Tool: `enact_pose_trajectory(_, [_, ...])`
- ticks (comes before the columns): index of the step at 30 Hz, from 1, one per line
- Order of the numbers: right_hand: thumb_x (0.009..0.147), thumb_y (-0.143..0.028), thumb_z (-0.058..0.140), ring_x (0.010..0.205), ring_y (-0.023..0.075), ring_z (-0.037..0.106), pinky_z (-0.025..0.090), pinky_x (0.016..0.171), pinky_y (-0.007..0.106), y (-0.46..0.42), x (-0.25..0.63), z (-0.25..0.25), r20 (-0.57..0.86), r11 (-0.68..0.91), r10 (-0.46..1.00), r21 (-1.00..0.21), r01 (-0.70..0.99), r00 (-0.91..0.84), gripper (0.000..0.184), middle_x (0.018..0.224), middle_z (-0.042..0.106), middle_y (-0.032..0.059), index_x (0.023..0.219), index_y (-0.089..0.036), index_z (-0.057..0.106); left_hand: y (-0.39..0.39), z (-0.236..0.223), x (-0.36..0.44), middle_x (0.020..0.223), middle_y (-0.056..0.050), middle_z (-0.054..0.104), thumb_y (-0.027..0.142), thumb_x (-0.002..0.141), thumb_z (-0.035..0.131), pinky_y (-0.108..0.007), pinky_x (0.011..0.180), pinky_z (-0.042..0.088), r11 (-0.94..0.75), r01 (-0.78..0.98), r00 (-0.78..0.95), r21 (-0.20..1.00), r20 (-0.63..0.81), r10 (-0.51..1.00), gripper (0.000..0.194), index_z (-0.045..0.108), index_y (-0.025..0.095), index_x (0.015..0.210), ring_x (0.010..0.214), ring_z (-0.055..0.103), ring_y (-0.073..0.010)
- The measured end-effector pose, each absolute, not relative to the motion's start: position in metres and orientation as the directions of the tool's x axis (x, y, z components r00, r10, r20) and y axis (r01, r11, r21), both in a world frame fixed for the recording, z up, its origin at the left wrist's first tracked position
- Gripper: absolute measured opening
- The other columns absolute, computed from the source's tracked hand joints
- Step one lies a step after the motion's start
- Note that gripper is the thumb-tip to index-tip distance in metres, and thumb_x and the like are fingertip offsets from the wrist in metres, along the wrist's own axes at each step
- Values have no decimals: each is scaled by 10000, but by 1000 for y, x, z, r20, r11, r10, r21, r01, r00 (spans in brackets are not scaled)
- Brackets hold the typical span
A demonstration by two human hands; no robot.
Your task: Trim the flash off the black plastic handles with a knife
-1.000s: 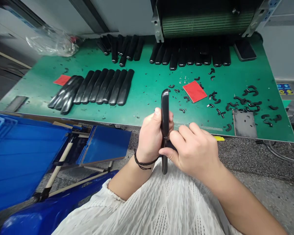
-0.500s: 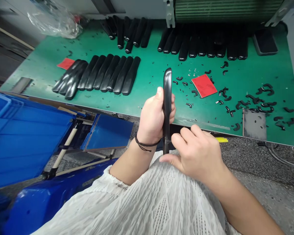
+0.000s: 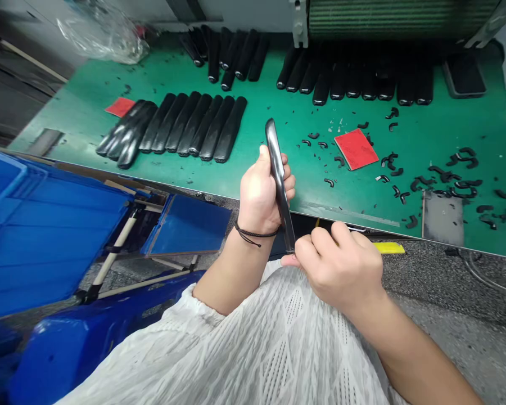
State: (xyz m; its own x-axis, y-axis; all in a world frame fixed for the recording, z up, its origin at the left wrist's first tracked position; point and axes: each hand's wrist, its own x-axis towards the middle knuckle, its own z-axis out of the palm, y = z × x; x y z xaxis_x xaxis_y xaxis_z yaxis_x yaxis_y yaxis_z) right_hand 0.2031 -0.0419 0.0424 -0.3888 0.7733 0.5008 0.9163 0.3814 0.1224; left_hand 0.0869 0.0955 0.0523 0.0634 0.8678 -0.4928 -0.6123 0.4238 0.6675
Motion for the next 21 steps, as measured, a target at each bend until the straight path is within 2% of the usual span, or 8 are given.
enact_pose_trajectory(4, [929,-469,715,639,158,350,221,567,340,-44,209,29,587,429,707,87,899,-394,336,597,452,-22,754,-226,563,101,52,82,540,66,407,576,1025,522,-199,382,248,392,-655,34,646,-492,870,475,519,179,763,376,338,-48])
enact_pose_trajectory(7, [915,-260,735,676,145,470,356,601,314,-43,212,22,591,472,759,-210,856,-274,109,692,571,-24,952,-228,638,106,53,78,544,67,408,499,1080,426,-197,390,254,367,-692,-9,622,-515,857,449,502,179,775,373,343,-49])
enact_pose_trajectory(10, [905,-259,750,754,149,588,493,660,301,-40,206,21,437,350,897,-605,715,-70,416,884,660,16,1295,-218,610,108,50,78,538,74,383,483,1094,380,-198,397,252,343,-725,-24,597,-520,854,447,487,184,780,378,338,-53])
enact_pose_trajectory(14, [878,-278,785,658,118,560,465,551,259,-37,192,29,430,325,899,-782,532,82,219,795,628,-15,1061,-226,676,104,39,78,629,31,490,577,1063,397,-211,464,367,343,-653,54,675,-410,910,471,531,183,842,464,453,-81])
enact_pose_trajectory(16, [872,-215,774,622,101,525,431,530,246,-37,191,35,487,350,851,-805,478,196,139,748,605,-30,952,-222,660,101,36,73,850,-58,642,637,995,520,-263,641,519,224,-463,26,858,-239,971,465,590,179,949,704,636,-145])
enact_pose_trajectory(18, [857,-186,779,613,95,510,415,530,242,-39,193,41,489,353,827,-836,421,277,158,730,593,-40,940,-226,651,95,38,65,1171,-129,669,646,905,666,-367,930,545,-117,-130,-126,985,101,987,491,617,201,1107,1108,666,-244])
enact_pose_trajectory(19, [852,-182,784,617,95,510,413,534,241,-40,196,45,473,349,832,-853,388,290,166,729,590,-43,937,-230,649,92,41,61,1295,-141,638,645,884,692,-416,1048,494,-316,62,-163,947,322,933,529,612,218,1185,1275,599,-282])
enact_pose_trajectory(21, [849,-186,790,630,97,514,416,554,243,-43,200,52,428,338,867,-882,330,257,167,735,587,-44,929,-235,651,84,48,55,1381,-146,617,661,937,596,-490,1175,373,-626,317,20,712,655,755,546,600,232,1274,1413,504,-317])
